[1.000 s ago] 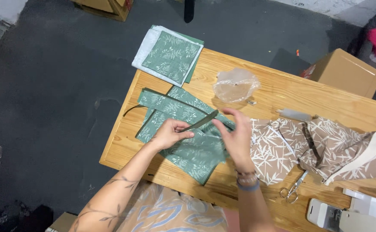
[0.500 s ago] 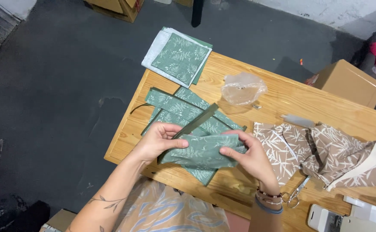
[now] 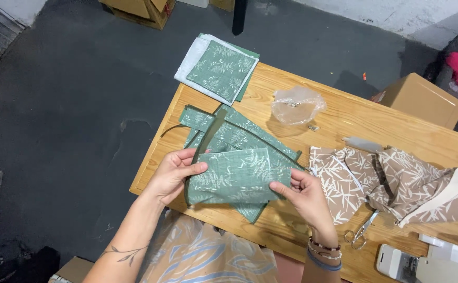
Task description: The person is organizing and aligning fabric panels and zippers on a table, preparing them for sewing.
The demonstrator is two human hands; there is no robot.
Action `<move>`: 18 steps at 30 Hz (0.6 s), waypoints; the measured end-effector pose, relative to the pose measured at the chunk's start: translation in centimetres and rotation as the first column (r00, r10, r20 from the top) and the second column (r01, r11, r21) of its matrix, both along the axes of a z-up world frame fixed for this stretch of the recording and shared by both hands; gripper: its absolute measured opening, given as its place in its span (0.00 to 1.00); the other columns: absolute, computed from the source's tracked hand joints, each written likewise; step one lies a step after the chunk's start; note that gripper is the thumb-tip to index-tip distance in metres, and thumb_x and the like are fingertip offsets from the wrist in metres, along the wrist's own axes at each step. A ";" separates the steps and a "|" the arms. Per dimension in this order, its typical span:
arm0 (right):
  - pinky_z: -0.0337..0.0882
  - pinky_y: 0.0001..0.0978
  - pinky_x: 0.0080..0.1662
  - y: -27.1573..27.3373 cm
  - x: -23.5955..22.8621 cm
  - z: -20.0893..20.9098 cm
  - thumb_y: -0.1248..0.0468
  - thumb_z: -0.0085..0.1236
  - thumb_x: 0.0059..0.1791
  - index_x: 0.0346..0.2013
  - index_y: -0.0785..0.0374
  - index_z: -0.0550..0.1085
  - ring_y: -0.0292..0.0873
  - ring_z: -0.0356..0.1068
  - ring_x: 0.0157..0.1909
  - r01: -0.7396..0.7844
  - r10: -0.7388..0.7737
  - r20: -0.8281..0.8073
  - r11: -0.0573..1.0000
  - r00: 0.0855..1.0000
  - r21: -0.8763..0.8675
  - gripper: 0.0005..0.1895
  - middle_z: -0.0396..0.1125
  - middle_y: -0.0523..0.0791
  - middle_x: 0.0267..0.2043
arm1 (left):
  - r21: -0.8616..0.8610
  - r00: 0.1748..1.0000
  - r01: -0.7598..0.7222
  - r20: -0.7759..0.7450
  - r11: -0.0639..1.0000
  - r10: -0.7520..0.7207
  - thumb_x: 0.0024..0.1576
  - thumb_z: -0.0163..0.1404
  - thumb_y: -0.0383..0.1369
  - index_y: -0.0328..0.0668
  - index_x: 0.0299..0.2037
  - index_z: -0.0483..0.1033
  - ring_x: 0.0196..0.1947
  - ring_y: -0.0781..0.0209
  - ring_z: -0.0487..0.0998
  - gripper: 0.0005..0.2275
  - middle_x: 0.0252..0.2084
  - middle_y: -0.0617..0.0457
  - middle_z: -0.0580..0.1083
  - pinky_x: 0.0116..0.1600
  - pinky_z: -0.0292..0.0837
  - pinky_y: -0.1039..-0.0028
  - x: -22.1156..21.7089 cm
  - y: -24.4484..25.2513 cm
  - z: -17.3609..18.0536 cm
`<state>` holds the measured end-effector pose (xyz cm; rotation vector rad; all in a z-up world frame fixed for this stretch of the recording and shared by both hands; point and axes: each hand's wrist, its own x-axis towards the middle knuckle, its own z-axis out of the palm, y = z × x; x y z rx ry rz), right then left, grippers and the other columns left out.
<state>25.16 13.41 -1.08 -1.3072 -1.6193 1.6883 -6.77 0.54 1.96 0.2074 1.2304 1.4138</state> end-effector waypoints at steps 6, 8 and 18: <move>0.61 0.24 0.35 -3.1 -2.4 4.7 0.60 0.70 0.43 0.44 0.60 0.84 0.34 0.53 0.29 0.064 -0.082 0.100 0.983 0.992 0.170 0.16 0.65 0.39 0.29 | -0.082 0.994 -0.074 -0.083 0.994 0.067 0.49 0.61 0.19 0.33 0.51 0.77 0.42 0.59 0.81 0.18 0.44 0.41 0.81 0.51 0.77 0.74 -1.0 -1.6 -1.7; 0.70 0.26 0.43 -3.9 -3.0 6.3 0.63 0.68 0.44 0.42 0.59 0.83 0.36 0.66 0.36 0.012 -0.038 0.080 0.954 0.996 0.300 0.12 0.73 0.41 0.34 | -0.099 0.982 -0.088 -0.176 0.991 0.070 0.46 0.63 0.22 0.33 0.50 0.78 0.43 0.57 0.82 0.19 0.44 0.42 0.81 0.52 0.79 0.72 -1.2 -1.8 -1.6; 0.76 0.24 0.46 -4.4 -2.6 6.7 0.73 0.68 0.43 0.38 0.62 0.82 0.36 0.73 0.39 0.089 -0.079 -0.041 0.863 0.996 0.498 0.10 0.77 0.45 0.35 | 0.115 0.903 -0.033 -0.421 0.993 0.079 0.43 0.67 0.21 0.33 0.41 0.84 0.33 0.57 0.86 0.14 0.32 0.43 0.83 0.44 0.85 0.73 -0.2 -2.6 2.7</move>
